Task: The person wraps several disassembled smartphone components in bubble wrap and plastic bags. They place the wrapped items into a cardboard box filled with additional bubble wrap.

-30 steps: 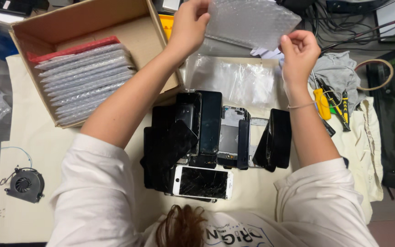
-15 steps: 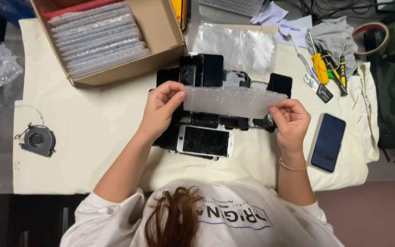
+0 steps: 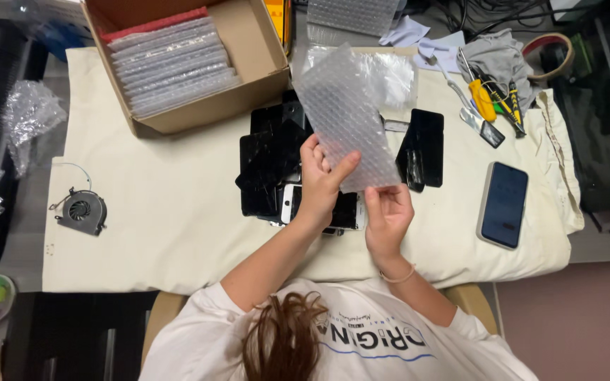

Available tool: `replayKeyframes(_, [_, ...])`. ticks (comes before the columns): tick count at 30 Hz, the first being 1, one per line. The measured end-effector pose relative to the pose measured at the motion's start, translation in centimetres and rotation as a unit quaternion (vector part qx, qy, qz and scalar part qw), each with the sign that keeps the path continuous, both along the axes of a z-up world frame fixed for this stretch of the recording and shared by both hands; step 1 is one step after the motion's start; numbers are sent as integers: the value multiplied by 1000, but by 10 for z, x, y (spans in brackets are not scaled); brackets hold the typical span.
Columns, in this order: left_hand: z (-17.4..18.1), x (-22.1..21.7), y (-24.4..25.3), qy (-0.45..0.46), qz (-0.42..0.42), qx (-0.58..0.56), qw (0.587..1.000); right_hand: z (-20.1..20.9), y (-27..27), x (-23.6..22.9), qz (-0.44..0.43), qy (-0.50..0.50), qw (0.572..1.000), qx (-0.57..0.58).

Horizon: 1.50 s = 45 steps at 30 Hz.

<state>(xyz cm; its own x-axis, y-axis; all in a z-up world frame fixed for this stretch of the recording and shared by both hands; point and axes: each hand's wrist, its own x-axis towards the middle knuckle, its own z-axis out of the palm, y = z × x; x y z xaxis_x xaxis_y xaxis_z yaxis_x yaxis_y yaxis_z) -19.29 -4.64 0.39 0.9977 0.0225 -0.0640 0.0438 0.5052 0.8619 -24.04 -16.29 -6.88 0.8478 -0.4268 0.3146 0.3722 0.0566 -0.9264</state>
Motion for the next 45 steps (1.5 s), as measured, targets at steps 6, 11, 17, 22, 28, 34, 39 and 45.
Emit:
replayKeyframes(6, [20, -1, 10, -7, 30, 69, 997, 15, 14, -24, 35, -22, 997, -69])
replayKeyframes(11, [-1, 5, 19, -59, 6, 53, 997, 26, 8, -21, 79, -107, 961, -242])
replayKeyframes(17, [-11, 11, 31, -132, 16, 155, 979, 73, -15, -14, 139, -104, 951, -255])
replayKeyframes(22, [8, -3, 34, -134, 25, 247, 960, 101, -18, 1, 140, -41, 962, -233])
replayKeyframes(28, [19, -8, 32, -129, 31, 307, 942, 83, -17, 18, 136, 25, 958, -253])
replayKeyframes(34, [9, -9, 34, -144, 11, 295, 944, 51, -19, 37, 127, 106, 977, -131])
replayKeyframes(39, [12, -9, 44, -125, -35, 334, 933, 31, -22, 42, 149, 114, 975, -120])
replayKeyframes(45, [8, -4, 47, -82, -48, 368, 925, 51, -32, 32, 151, 108, 982, -44])
